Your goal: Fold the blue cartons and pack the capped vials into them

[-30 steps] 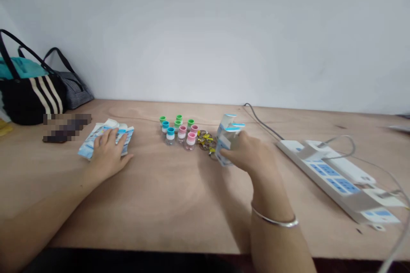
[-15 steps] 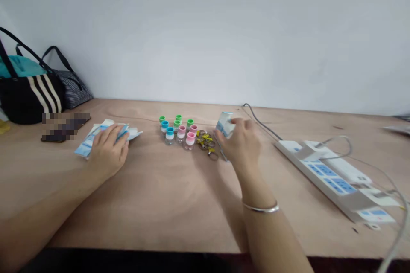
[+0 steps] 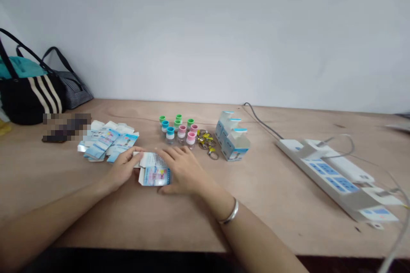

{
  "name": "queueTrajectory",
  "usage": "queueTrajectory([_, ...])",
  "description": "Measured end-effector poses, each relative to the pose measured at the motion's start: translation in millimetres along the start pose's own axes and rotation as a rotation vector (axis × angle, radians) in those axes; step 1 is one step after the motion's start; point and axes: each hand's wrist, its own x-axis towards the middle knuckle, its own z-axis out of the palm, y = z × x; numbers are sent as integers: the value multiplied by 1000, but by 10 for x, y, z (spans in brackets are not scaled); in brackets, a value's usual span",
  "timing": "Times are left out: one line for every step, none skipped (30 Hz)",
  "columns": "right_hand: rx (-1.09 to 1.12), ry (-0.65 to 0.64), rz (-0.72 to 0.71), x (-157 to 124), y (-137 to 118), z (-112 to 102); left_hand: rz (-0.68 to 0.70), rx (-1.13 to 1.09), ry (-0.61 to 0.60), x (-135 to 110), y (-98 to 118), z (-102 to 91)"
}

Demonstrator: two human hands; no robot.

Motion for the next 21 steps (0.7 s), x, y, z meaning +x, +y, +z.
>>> queueTrajectory([22, -21, 12, 3, 3, 17, -42, -32, -29, 10, -15, 16])
queueTrajectory([56, -29, 21, 5, 13, 29, -71, -53, -55, 15, -22, 25])
queueTrajectory([99, -33, 27, 8, 30, 36, -89, -62, -78, 13, -21, 26])
queueTrajectory([147, -37, 33, 10, 51, 35, -93, -61, -96, 8, -15, 21])
queueTrajectory([195, -45, 41, 12, 75, 26, -88, -51, -110, 0, -6, 12])
queueTrajectory([243, -54, 53, 13, 100, 11, -72, -33, -123, -10, 3, 0])
queueTrajectory([286, -61, 68, 13, 125, -7, -48, -12, -138, -19, 9, -12])
queueTrajectory([323, -62, 84, 12, 148, -28, -19, 11, -151, -27, 12, -23])
queueTrajectory([351, -56, 98, 10, 168, -46, 13, 35, -165, -33, 9, -31])
queueTrajectory([374, -47, 107, 8, 184, -60, 45, 62, -181, -36, 1, -36])
queueTrajectory([390, -40, 109, 5, 197, -68, 76, 94, -190, -36, -11, -36])
queueTrajectory([400, -35, 107, 3, 205, -68, 105, 132, -189, -34, -26, -32])
queueTrajectory([407, -34, 101, 2, 208, -61, 135, 178, -179, -30, -43, -24])
queueTrajectory([413, -31, 91, 3, 208, -48, 169, 231, -163, -25, -58, -14])
queueTrajectory([419, -24, 79, 5, 204, -30, 206, 285, -151, -21, -70, -3])
queueTrajectory([424, -14, 65, 8, 198, -11, 237, 331, -145, -17, -77, 8])
queueTrajectory([428, -3, 53, 11, 191, 9, 252, 356, -144, -15, -78, 17])
queueTrajectory([431, 5, 43, 13, 186, 26, 248, 353, -148, -15, -74, 23])
queueTrajectory([434, 6, 39, 14, 182, 39, 221, 317, -155, -16, -64, 27])
queueTrajectory([436, 0, 38, 15, 180, 48, 176, 252, -164, -19, -49, 29])
queueTrajectory([436, -9, 41, 14, 181, 53, 123, 167, -175, -24, -29, 28])
